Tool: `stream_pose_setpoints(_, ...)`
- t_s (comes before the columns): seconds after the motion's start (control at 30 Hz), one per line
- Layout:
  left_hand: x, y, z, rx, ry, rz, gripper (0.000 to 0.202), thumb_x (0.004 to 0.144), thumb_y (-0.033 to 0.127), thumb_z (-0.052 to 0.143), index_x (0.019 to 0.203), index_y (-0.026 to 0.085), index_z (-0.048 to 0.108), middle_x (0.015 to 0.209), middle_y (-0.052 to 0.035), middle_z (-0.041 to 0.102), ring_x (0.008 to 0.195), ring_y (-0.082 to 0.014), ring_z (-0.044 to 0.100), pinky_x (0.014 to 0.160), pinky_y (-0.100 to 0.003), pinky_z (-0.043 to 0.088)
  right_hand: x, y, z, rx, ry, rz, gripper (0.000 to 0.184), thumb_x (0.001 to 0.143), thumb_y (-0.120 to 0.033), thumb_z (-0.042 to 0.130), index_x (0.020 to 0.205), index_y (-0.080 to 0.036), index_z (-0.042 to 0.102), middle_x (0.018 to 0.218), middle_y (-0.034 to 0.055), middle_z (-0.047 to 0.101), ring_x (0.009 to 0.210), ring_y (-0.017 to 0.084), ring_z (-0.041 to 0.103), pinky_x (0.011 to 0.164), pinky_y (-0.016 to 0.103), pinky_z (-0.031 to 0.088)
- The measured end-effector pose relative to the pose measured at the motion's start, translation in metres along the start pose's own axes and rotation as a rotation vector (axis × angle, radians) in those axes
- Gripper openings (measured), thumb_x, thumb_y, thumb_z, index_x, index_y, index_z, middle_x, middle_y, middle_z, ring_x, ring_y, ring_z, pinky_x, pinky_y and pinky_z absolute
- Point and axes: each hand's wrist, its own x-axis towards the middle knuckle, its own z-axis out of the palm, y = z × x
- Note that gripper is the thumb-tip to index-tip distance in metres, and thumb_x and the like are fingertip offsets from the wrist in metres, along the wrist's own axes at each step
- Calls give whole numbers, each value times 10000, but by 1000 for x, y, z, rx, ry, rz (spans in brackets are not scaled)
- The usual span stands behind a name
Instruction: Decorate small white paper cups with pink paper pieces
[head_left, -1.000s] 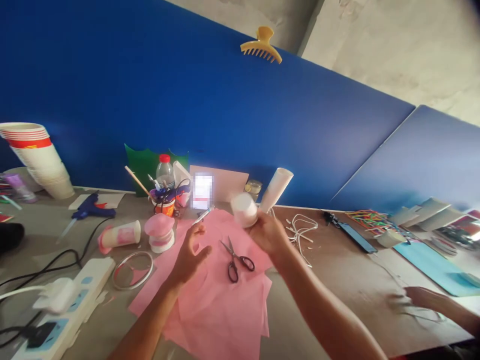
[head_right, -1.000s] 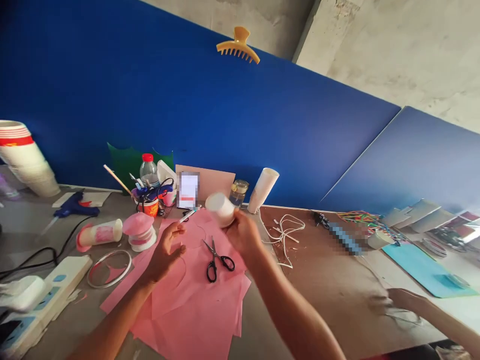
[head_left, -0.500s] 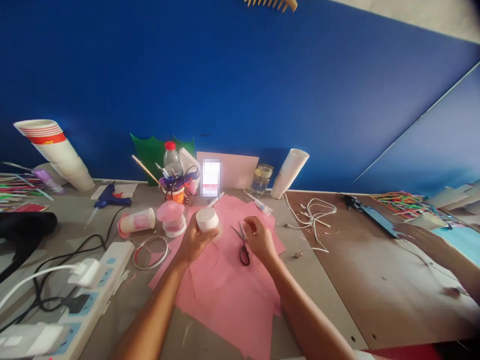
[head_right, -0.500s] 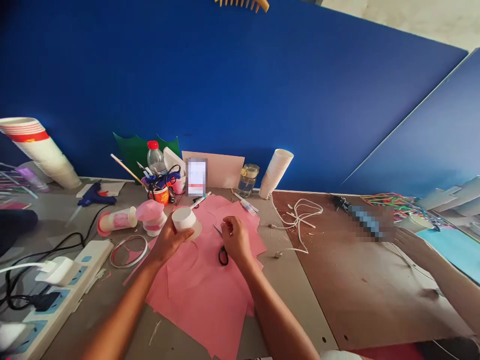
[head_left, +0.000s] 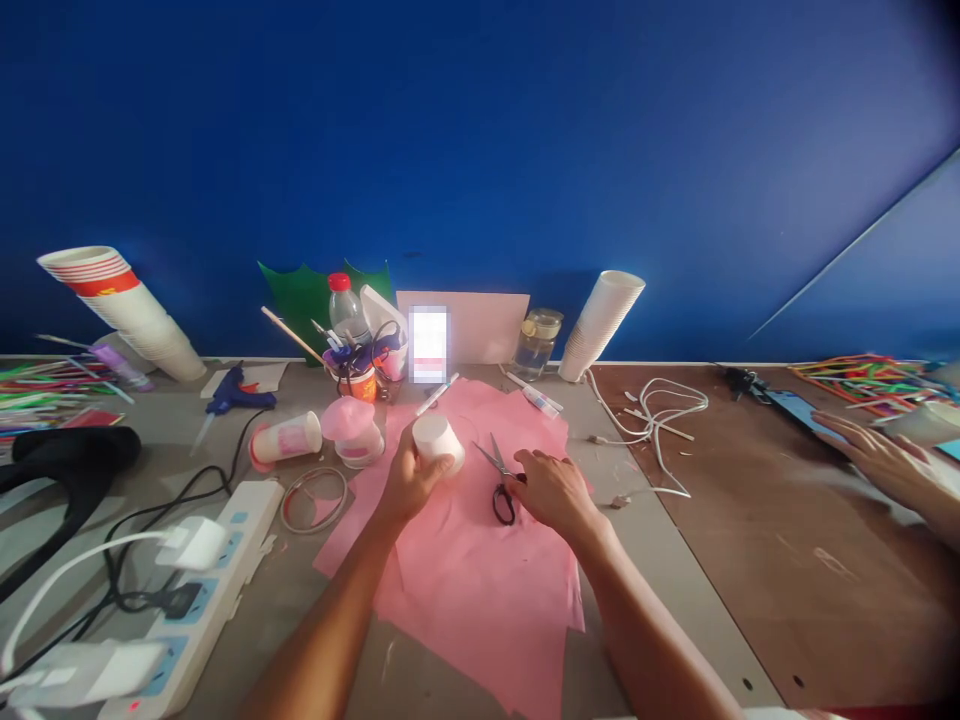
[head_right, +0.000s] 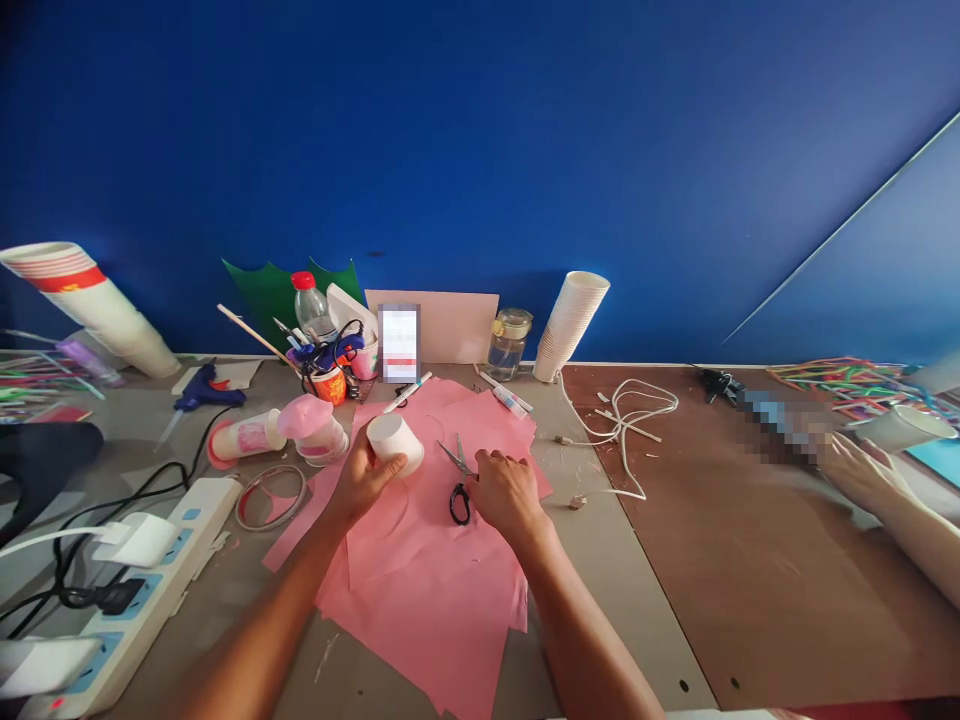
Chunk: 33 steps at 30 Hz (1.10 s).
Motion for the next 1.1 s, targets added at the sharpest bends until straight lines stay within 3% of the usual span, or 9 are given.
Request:
stream_pose_setpoints(0.17,-3,5,7,146,-89,-29,525,729,278,664,1204,215,451,1144,-68,574,1062,-227,551,912,-376,450,-2,-3,0,-17,3,-25,193,833,-241,458,922,-169,613,962,97,689,882,228,638,712,311,321)
stream_pose_setpoints(0.3,-6,7,11,270,-134,-68,541,703,220,665,1198,225,447,1148,-60,578,1075,-234,548,894,-382,463,-4,-7,-1,0,-25,-25,154,782,-286,533,852,-170,607,949,93,681,854,224,631,685,298,303)
stream_pose_setpoints(0.73,-5,2,7,321,-179,-12,519,684,230,683,1163,215,484,1057,-55,622,982,-241,589,866,-404,482,-7,-9,0,-42,-54,-18,229,777,-346,570,907,-163,612,953,122,671,891,257,624,757,336,299)
stream_pose_setpoints(0.97,-6,8,7,314,-183,-9,497,665,219,687,1129,210,509,1066,-58,619,998,-251,578,849,-398,490,-4,-7,1,-46,-39,-23,178,775,-191,492,883,-148,626,935,127,685,859,249,636,720,329,304)
stream_pose_setpoints(1.1,-6,9,7,333,-189,-2,486,668,190,680,1126,206,518,1077,-65,616,1003,-259,578,819,-385,501,-1,-4,4,-57,-16,-40,186,778,-177,462,865,-149,625,908,118,692,812,238,643,709,326,306)
